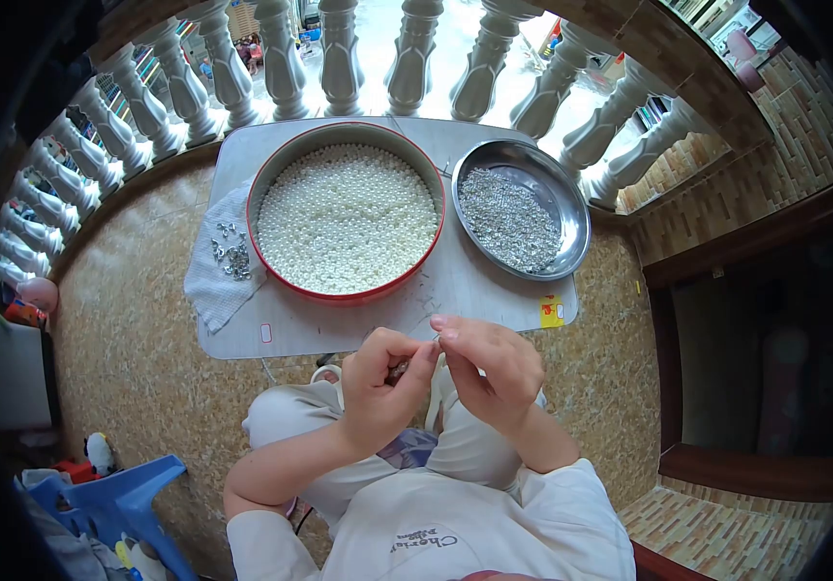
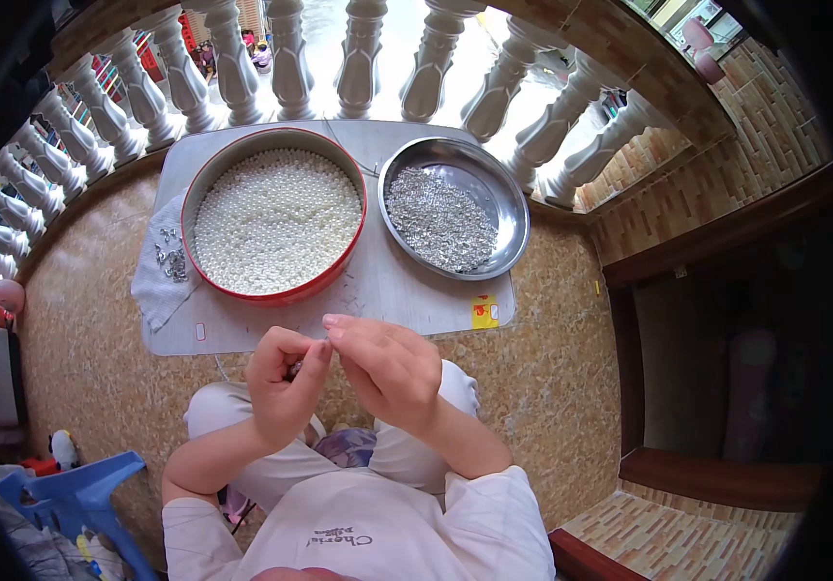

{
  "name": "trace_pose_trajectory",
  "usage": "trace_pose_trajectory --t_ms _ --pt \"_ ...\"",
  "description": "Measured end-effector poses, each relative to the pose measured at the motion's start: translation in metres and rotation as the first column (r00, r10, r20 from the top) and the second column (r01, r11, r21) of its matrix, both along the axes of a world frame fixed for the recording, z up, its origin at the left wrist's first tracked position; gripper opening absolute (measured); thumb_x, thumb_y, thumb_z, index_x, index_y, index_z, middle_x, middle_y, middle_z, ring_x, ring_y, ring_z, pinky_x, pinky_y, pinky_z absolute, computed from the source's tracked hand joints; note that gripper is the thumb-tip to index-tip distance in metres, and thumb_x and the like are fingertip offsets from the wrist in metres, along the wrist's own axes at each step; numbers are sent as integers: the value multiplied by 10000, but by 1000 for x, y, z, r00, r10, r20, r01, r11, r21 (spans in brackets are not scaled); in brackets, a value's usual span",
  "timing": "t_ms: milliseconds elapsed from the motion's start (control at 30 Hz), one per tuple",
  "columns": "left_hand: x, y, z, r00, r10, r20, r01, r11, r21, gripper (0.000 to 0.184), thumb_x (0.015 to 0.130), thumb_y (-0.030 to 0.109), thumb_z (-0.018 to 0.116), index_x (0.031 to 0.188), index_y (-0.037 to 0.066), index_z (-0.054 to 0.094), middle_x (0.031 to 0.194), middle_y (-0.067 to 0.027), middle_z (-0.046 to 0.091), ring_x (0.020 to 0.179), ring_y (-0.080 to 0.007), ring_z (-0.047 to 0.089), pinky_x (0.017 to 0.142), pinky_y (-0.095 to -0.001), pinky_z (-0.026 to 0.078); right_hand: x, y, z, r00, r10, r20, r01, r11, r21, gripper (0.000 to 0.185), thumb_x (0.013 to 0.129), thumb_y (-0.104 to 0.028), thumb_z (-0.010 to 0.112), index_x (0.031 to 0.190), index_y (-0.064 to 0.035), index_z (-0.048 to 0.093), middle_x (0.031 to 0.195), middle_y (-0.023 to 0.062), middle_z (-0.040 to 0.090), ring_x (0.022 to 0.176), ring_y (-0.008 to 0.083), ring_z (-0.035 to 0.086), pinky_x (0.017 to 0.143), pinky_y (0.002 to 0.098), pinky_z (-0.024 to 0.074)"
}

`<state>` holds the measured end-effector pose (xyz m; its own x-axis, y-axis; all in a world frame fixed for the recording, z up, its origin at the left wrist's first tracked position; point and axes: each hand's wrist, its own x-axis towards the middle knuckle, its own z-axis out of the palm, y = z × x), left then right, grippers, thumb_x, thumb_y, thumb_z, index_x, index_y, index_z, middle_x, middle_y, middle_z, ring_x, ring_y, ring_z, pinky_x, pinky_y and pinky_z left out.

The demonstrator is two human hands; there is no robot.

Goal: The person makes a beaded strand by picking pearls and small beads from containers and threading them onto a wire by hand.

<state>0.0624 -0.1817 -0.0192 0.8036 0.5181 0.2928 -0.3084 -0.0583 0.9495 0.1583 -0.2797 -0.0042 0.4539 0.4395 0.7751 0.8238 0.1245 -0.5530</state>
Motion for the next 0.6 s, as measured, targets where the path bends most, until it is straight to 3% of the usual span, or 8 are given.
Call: trace_pose_trajectory --t_ms 67,267,400,433,567,600 --pt "1 -1 -2 999 -40 29 43 993 -110 77 875 84 578 846 40 522 637 30 476 520 -36 353 463 -167 303 3 2 2 988 -28 149 24 999 34 234 690 67 661 895 -43 637 898 61 674 718 183 637 613 263 518" --pt "6 -3 -6 974 -189 124 219 927 -304 99 918 131 531 872 50 495 647 33 435 529 -38 338 469 -175 297 8 -2 -3 995 94 23 -95 994 54 120 744 18 648 841 -41 609 859 72 648 782 195 612 676 280 498" --pt "9 0 -8 925 -327 195 379 834 -401 121 950 174 476 903 64 462 635 36 395 515 -35 307 451 -177 262 19 5 -3 842 404 -356 -394 913 105 91 755 -42 659 827 -47 603 878 62 617 811 188 558 722 293 458" --pt "10 0 -6 923 -330 197 383 834 -397 121 950 174 476 903 64 462 635 36 395 515 -35 307 451 -177 262 22 6 -2 845 403 -352 -392 914 107 91 755 -42 659 827 -47 603 878 62 617 811 188 558 722 293 458" --pt "14 -1 2 945 -295 138 314 712 -628 133 964 201 441 923 75 443 620 39 371 496 -30 269 430 -175 218 31 14 -1 978 202 48 -202 979 10 95 752 -78 667 811 -51 597 919 60 604 825 194 528 745 313 437" --pt "14 0 2 945 -298 138 316 714 -625 133 964 201 441 923 75 443 620 39 371 496 -30 269 430 -175 218 34 19 -1 972 233 43 -232 972 -17 98 748 -73 668 806 -50 593 909 56 602 807 190 524 734 311 436"
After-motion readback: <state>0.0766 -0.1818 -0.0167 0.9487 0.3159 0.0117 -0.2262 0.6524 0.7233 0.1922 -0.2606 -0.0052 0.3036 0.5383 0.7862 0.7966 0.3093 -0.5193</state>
